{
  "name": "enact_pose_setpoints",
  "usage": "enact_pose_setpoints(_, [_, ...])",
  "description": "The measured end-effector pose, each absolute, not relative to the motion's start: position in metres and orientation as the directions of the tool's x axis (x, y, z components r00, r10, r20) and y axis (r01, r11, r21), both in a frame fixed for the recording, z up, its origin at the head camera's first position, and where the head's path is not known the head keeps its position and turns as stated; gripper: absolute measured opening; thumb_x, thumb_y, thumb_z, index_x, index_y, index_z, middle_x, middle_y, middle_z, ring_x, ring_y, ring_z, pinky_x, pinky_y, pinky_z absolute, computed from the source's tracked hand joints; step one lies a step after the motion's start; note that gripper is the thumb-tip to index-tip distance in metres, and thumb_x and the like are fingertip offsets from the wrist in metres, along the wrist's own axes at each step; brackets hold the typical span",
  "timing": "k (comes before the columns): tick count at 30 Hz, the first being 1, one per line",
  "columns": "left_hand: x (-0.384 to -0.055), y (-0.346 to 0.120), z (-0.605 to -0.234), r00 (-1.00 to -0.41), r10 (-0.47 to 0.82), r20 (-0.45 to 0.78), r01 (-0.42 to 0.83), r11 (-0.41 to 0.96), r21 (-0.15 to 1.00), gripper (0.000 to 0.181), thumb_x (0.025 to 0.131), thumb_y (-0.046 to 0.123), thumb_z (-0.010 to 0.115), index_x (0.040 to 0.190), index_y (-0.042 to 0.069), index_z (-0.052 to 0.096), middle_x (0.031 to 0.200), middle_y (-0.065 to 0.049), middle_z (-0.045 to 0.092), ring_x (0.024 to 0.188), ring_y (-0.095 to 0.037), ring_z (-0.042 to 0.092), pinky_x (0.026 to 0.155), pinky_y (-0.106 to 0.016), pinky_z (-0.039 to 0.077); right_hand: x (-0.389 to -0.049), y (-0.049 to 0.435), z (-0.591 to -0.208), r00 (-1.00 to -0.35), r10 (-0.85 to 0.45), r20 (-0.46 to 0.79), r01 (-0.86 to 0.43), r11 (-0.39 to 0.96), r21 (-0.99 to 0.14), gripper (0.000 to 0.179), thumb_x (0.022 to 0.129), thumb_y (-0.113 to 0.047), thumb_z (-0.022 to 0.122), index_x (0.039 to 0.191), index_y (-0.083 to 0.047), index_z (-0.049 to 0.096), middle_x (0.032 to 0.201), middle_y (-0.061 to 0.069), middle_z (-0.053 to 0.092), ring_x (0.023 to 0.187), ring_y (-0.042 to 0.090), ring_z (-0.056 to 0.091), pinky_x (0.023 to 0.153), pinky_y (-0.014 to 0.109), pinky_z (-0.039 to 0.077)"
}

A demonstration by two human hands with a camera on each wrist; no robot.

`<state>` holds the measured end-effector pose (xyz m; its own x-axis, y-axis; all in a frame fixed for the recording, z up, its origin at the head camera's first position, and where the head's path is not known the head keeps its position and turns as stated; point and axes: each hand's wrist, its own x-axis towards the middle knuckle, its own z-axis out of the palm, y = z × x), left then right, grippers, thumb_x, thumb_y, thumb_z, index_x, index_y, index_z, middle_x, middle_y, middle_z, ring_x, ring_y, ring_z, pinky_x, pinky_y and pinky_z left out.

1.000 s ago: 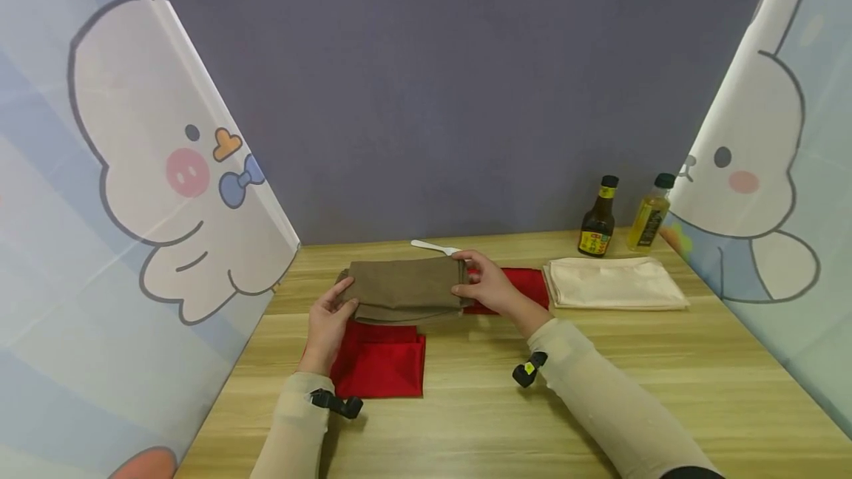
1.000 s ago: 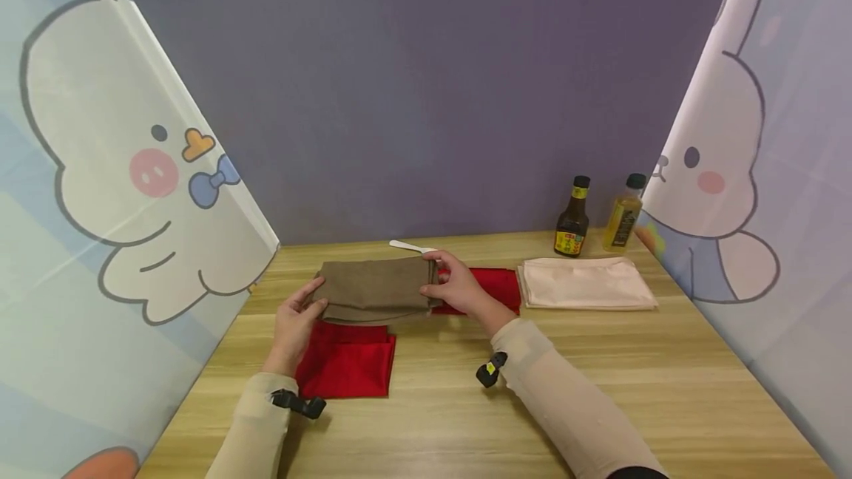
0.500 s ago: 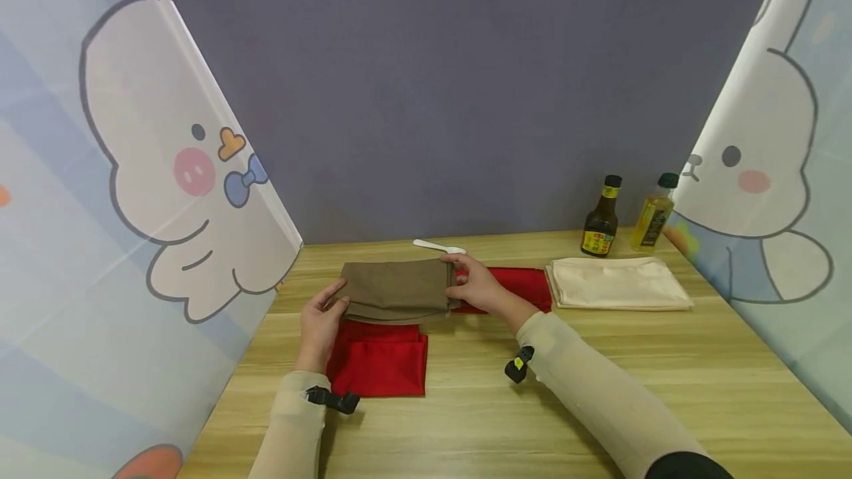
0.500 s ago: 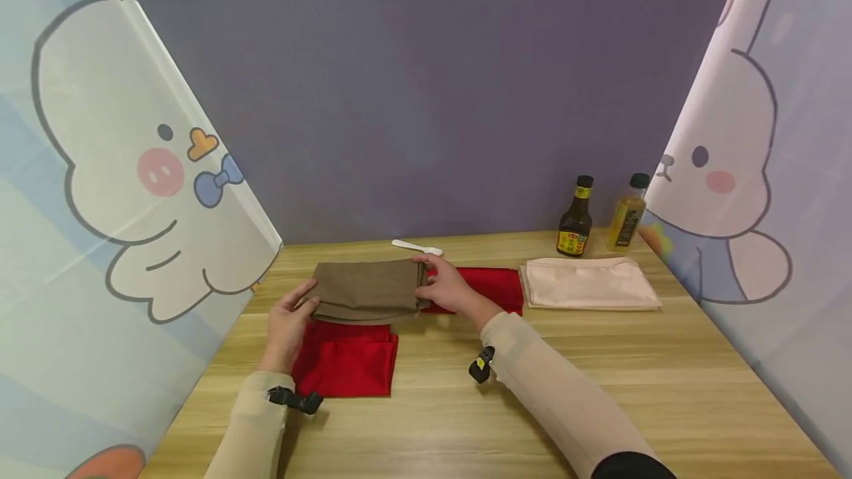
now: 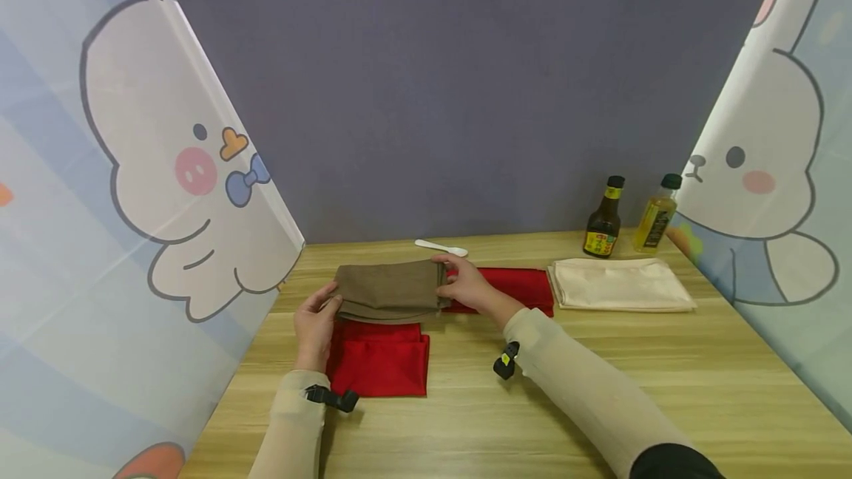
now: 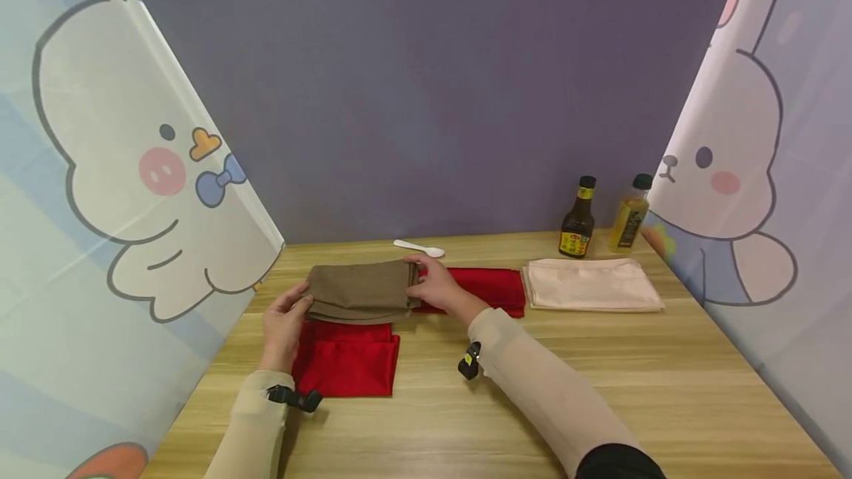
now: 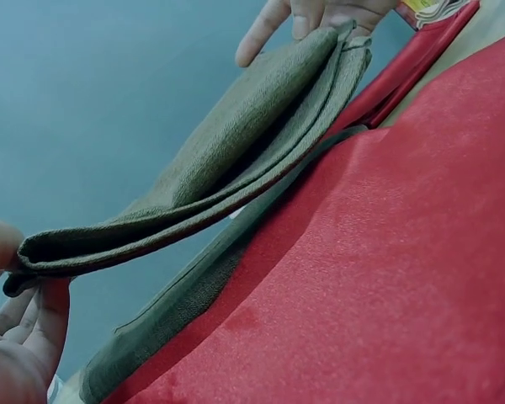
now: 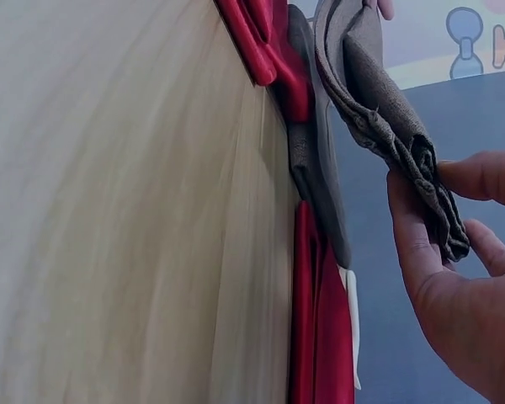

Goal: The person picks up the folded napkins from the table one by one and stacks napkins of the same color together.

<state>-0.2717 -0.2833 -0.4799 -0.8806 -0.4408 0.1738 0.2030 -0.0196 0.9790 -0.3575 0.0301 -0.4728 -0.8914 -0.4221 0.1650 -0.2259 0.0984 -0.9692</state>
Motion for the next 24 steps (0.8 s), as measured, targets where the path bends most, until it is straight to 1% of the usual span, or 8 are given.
enact_pose_setpoints(3, [-0.265,-0.282,-0.473,-0.882,-0.440,0.168,0.194,-0.015,0.981,0.039,0.095,-0.003,0.072,0.132,-0.012,0.065,0.137,-0.023,0.064,0.097,-0.008,0.068,0.077,-0.017,0.054,-0.359,0.026,-0.474,-0.893,-0.423,0.156,-0.212,0.087,-0.973,0.074,0.081,0.022,0.071,0.149,0.000,0.051,0.141,0.029,0.049,0.102,0.033,0.068,0.070,0.032,0.057])
enact_pose_setpoints(5, [-0.264,-0.282,-0.472,-0.885,-0.439,0.153,0.177,-0.014,0.984,0.040,0.096,-0.001,0.072,0.134,-0.012,0.065,0.139,-0.022,0.063,0.098,-0.007,0.067,0.077,-0.016,0.053,-0.361,0.023,-0.475,-0.896,-0.420,0.144,-0.198,0.088,-0.976,0.075,0.082,0.022,0.071,0.150,-0.001,0.051,0.142,0.028,0.050,0.103,0.032,0.068,0.070,0.032,0.057])
enact_pose_setpoints(9, [-0.276,-0.288,-0.487,-0.882,-0.453,0.129,0.149,-0.010,0.989,0.038,0.098,0.004,0.070,0.136,-0.004,0.067,0.143,-0.016,0.061,0.101,-0.005,0.064,0.079,-0.014,0.051,-0.365,0.018,-0.478,-0.906,-0.405,0.122,-0.177,0.100,-0.979,0.074,0.083,0.019,0.071,0.150,-0.004,0.052,0.142,0.026,0.050,0.103,0.030,0.067,0.071,0.033,0.057])
enact_pose_setpoints(12, [-0.283,-0.292,-0.498,-0.885,-0.451,0.116,0.140,-0.021,0.990,0.040,0.100,0.006,0.069,0.139,0.002,0.067,0.148,-0.011,0.058,0.105,-0.003,0.062,0.084,-0.013,0.049,-0.366,0.015,-0.480,-0.910,-0.395,0.126,-0.180,0.104,-0.978,0.072,0.082,0.018,0.072,0.149,-0.003,0.053,0.139,0.025,0.052,0.101,0.029,0.066,0.070,0.033,0.057])
enact_pose_setpoints(15, [-0.282,-0.292,-0.497,-0.898,-0.426,0.109,0.137,-0.035,0.990,0.043,0.101,0.005,0.068,0.144,0.002,0.063,0.152,-0.011,0.054,0.109,-0.004,0.060,0.086,-0.012,0.049,-0.366,0.011,-0.480,-0.915,-0.380,0.136,-0.192,0.114,-0.975,0.071,0.081,0.016,0.074,0.146,-0.003,0.056,0.135,0.025,0.055,0.100,0.030,0.063,0.070,0.033,0.055])
enact_pose_setpoints(19, [-0.283,-0.292,-0.497,-0.905,-0.408,0.121,0.147,-0.033,0.989,0.045,0.102,0.001,0.066,0.146,0.002,0.061,0.152,-0.012,0.053,0.118,-0.012,0.057,0.086,-0.013,0.049,-0.369,0.006,-0.481,-0.921,-0.364,0.137,-0.197,0.133,-0.971,0.071,0.079,0.016,0.075,0.144,-0.005,0.059,0.134,0.024,0.055,0.104,0.031,0.060,0.069,0.031,0.054])
enact_pose_setpoints(22, [-0.284,-0.293,-0.498,-0.901,-0.413,0.134,0.162,-0.034,0.986,0.045,0.101,-0.002,0.065,0.145,0.000,0.061,0.151,-0.015,0.054,0.121,-0.018,0.057,0.086,-0.013,0.050,-0.372,0.003,-0.482,-0.924,-0.358,0.132,-0.194,0.143,-0.971,0.071,0.078,0.016,0.076,0.144,-0.006,0.060,0.134,0.023,0.054,0.105,0.030,0.060,0.069,0.031,0.055])
enact_pose_setpoints(24, [-0.285,-0.293,-0.499,-0.898,-0.414,0.147,0.173,-0.026,0.984,0.045,0.100,-0.003,0.065,0.145,-0.002,0.059,0.151,-0.019,0.053,0.121,-0.019,0.057,0.086,-0.013,0.050,-0.373,0.001,-0.482,-0.926,-0.354,0.130,-0.193,0.150,-0.970,0.071,0.079,0.016,0.077,0.143,-0.006,0.060,0.135,0.023,0.053,0.102,0.030,0.062,0.070,0.031,0.056])
